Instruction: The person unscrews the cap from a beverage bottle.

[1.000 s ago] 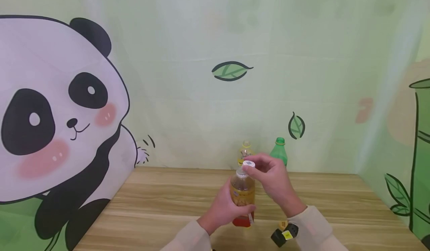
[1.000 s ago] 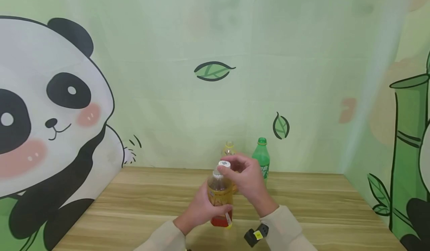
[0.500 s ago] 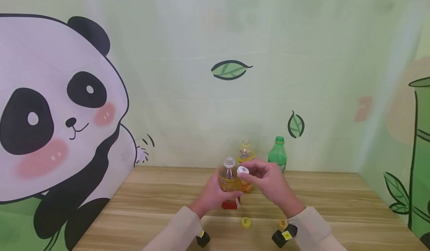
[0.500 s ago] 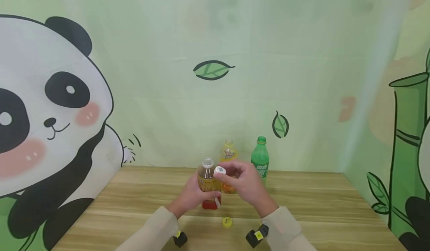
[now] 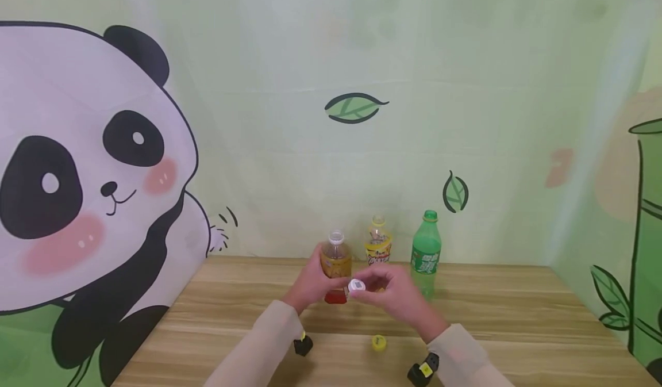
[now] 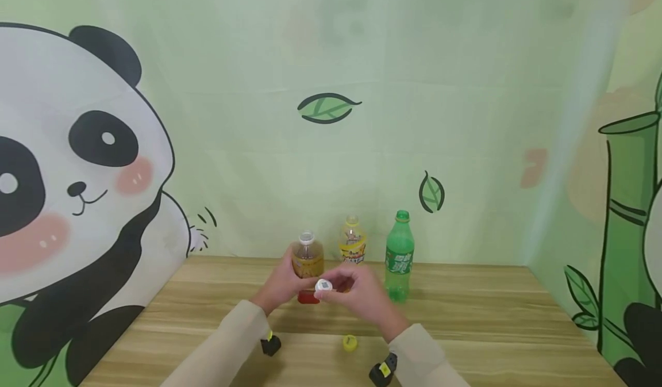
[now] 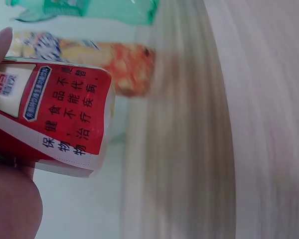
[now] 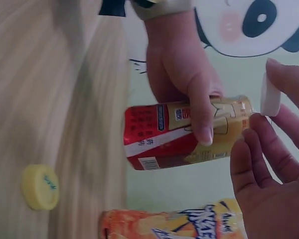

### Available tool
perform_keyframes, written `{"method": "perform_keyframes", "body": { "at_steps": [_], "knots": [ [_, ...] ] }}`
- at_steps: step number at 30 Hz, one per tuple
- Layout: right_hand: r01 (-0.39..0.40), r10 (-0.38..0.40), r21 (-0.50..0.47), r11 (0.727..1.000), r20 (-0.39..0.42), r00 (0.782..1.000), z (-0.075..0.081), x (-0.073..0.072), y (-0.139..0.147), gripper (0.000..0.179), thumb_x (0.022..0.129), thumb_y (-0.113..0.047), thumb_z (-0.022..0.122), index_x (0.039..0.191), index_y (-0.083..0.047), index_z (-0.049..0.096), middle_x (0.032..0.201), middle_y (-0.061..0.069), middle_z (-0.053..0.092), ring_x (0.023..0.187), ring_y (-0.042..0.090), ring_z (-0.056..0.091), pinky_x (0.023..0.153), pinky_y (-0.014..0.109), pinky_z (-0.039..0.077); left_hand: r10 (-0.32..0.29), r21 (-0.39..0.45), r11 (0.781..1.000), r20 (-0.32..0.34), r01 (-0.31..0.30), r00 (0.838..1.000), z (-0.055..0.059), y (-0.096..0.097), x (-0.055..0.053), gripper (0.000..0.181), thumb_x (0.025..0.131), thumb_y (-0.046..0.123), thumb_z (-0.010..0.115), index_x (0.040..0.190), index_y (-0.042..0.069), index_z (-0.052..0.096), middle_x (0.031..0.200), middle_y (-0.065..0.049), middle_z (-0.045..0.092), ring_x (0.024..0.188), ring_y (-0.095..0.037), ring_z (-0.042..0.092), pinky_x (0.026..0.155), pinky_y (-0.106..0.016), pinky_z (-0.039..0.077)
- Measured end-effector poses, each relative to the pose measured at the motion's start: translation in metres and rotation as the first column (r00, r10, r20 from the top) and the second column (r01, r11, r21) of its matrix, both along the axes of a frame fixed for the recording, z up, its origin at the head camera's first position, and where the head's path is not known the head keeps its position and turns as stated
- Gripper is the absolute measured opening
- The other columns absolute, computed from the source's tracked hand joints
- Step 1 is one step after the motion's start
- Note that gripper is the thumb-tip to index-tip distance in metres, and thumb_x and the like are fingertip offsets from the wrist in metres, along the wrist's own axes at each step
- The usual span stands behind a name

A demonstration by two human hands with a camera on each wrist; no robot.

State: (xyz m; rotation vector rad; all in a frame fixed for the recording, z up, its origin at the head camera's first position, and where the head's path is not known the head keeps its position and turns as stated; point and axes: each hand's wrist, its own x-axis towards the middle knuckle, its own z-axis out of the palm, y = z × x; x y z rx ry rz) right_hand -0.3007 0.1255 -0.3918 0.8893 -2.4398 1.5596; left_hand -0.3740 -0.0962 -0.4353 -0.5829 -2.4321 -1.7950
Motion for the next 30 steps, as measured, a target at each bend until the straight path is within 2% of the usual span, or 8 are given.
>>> {"method": "perform_keyframes", "body": {
  "at_steps": [6, 14, 19, 25, 30],
  "knots": [
    [-0.029, 0.022, 0.083, 0.996, 0.075, 0.997, -0.018, -0.004, -0.009, 0.025, 0.085, -0.029, 0.085, 0.105, -0.016, 0.078, 0.096, 0.0, 0.076, 0.082, 0.012, 0.068, 0.074, 0.026, 0.059, 0.048, -0.027, 0.998, -0.016, -0.048, 0.999, -0.005, -0.006, -0.015, 0.085, 0.077, 0.024, 0.092, 0.142, 0.014, 0.038, 0.131, -0.008, 0.061, 0.117, -0.028, 0.064, 0.108, -0.052, 0.05],
    [-0.07, 0.047, 0.175, 0.982, 0.132, 0.99, -0.031, -0.002, -0.026, 0.024, 0.085, -0.028, 0.085, 0.103, -0.015, 0.078, 0.094, -0.004, 0.076, 0.083, 0.01, 0.067, 0.074, 0.022, 0.057, 0.031, -0.057, 0.998, 0.025, -0.029, 0.999, -0.003, -0.009, -0.028, 0.084, 0.081, 0.021, 0.088, 0.144, 0.018, 0.032, 0.134, -0.009, 0.059, 0.121, -0.029, 0.062, 0.108, -0.055, 0.05],
    [-0.101, 0.066, 0.194, 0.976, 0.179, 0.982, -0.04, -0.003, -0.039, 0.017, 0.084, -0.024, 0.085, 0.098, -0.016, 0.077, 0.091, -0.005, 0.074, 0.082, 0.009, 0.065, 0.073, 0.021, 0.056, 0.034, -0.062, 0.998, 0.054, -0.031, 0.998, -0.003, -0.01, -0.034, 0.087, 0.082, 0.023, 0.088, 0.147, 0.018, 0.03, 0.138, -0.01, 0.057, 0.126, -0.032, 0.06, 0.111, -0.056, 0.047],
    [-0.092, 0.033, 0.268, 0.959, 0.215, 0.976, -0.051, -0.004, -0.059, 0.014, 0.082, -0.019, 0.087, 0.092, -0.014, 0.078, 0.083, -0.007, 0.074, 0.076, 0.007, 0.065, 0.071, 0.023, 0.055, 0.117, -0.108, 0.988, 0.033, -0.113, 0.993, -0.007, -0.013, -0.044, 0.092, 0.077, 0.024, 0.092, 0.147, 0.014, 0.034, 0.136, -0.012, 0.059, 0.125, -0.033, 0.06, 0.111, -0.057, 0.046],
    [-0.067, 0.008, 0.305, 0.95, 0.19, 0.982, -0.056, -0.005, -0.073, 0.012, 0.077, -0.013, 0.087, 0.087, -0.011, 0.079, 0.076, -0.007, 0.073, 0.07, 0.004, 0.062, 0.067, 0.022, 0.054, 0.157, -0.132, 0.979, 0.024, -0.153, 0.987, -0.01, -0.012, -0.05, 0.091, 0.075, 0.024, 0.093, 0.147, 0.014, 0.037, 0.137, -0.011, 0.06, 0.128, -0.033, 0.059, 0.113, -0.056, 0.046]
  ]
}}
